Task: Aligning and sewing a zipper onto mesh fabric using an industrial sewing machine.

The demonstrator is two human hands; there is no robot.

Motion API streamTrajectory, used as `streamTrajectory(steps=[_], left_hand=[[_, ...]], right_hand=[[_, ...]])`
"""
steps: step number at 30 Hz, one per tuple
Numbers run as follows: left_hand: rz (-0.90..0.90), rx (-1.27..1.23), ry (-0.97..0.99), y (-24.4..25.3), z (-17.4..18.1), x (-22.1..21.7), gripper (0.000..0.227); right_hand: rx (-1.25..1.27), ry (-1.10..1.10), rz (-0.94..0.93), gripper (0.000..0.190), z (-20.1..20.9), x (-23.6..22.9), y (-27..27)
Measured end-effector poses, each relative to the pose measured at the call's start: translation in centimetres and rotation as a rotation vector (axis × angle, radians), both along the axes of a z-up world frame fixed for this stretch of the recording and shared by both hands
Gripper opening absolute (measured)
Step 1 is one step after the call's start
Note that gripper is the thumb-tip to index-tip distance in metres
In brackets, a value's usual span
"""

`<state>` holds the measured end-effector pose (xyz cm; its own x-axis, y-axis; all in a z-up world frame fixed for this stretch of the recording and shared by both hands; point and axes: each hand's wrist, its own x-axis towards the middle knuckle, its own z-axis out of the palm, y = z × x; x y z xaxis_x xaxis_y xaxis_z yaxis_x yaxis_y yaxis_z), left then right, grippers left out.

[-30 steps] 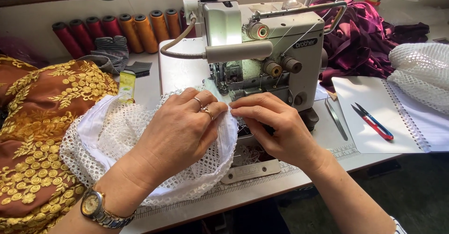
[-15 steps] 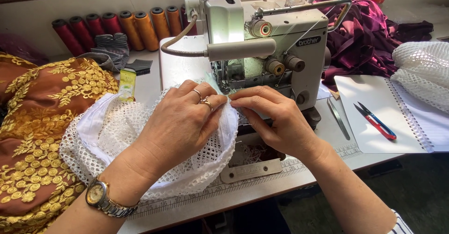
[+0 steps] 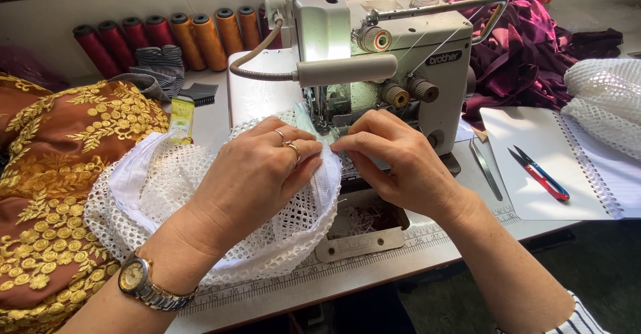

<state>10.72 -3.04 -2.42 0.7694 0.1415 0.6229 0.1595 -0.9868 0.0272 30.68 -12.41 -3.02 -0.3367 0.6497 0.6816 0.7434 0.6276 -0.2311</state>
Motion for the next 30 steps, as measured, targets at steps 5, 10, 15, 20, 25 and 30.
streamTrajectory(steps=[5, 10, 15, 20, 25, 30], left_hand=[[0.01, -0.045, 0.039, 0.0, 0.2, 0.1, 0.016], [0.022, -0.029, 0.066, -0.2, 0.5, 0.1, 0.017], [0.065, 0.012, 0.112, -0.3, 0.3, 0.2, 0.019], [0.119, 0.057, 0.144, -0.4, 0.2, 0.4, 0.021], [0.117, 0.062, 0.146, -0.3, 0.2, 0.4, 0.017], [0.11, 0.062, 0.135, 0.0, 0.1, 0.4, 0.02]], right_hand=[[-0.012, 0.004, 0.001, 0.016, 0.0, -0.1, 0.2], [0.024, 0.04, -0.013, 0.019, -0.2, 0.0, -0.3], [-0.016, 0.051, 0.02, 0.022, -0.5, -0.4, -0.8], [-0.016, 0.053, 0.01, 0.022, -0.8, -0.4, -0.8], [-0.011, 0.043, 0.004, 0.021, -0.7, -0.5, -0.8], [-0.017, 0.03, -0.02, 0.02, -0.7, -0.6, -0.7]])
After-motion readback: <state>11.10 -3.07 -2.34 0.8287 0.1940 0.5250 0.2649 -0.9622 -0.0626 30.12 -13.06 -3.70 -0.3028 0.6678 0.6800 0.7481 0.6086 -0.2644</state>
